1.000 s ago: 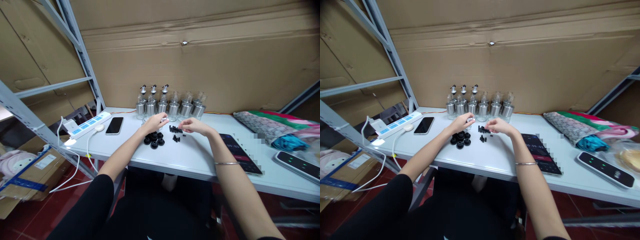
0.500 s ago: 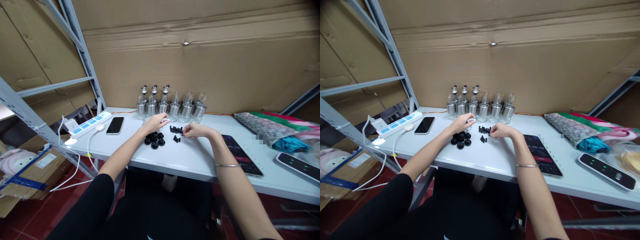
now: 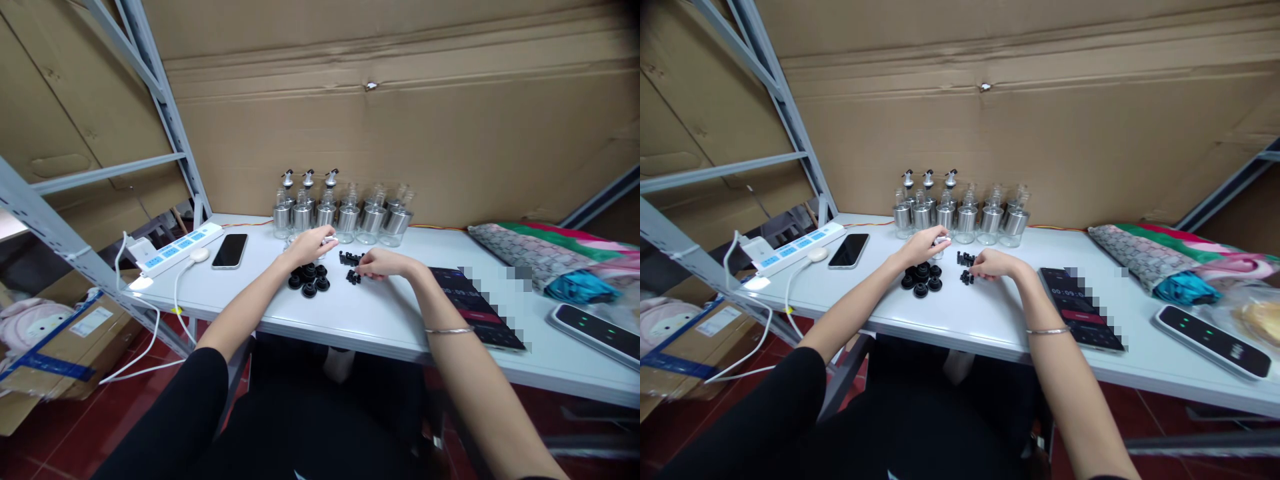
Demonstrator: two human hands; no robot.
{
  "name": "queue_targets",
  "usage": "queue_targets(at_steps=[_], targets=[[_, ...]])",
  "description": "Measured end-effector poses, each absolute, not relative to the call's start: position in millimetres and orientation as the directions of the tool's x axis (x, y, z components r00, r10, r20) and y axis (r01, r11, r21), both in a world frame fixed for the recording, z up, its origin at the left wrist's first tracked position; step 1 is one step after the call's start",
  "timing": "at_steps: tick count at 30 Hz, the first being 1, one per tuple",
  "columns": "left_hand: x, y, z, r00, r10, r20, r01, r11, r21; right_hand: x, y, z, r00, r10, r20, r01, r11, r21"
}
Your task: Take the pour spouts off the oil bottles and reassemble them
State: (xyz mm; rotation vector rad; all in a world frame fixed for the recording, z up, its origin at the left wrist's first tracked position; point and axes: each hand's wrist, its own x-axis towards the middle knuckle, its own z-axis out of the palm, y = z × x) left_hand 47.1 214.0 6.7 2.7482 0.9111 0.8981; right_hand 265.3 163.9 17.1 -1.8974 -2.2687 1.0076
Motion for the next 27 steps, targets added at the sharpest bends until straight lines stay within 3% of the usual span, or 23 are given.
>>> queue_targets(at_steps=[10, 27], targets=[[47.0, 215.2, 7.0, 0.645, 0.576, 0.502, 0.514, -0.813, 0.273, 262.9, 164.2, 15.3, -0.327, 0.906, -0.267, 0.773, 0.094, -0.627], [46.9, 213.0, 9.0, 0.644, 0.581, 0.498, 0.516, -0.810, 0.278, 265.6, 162.0, 18.2, -0.352, 0.887, -0.300, 0.746, 0.073, -0.662]])
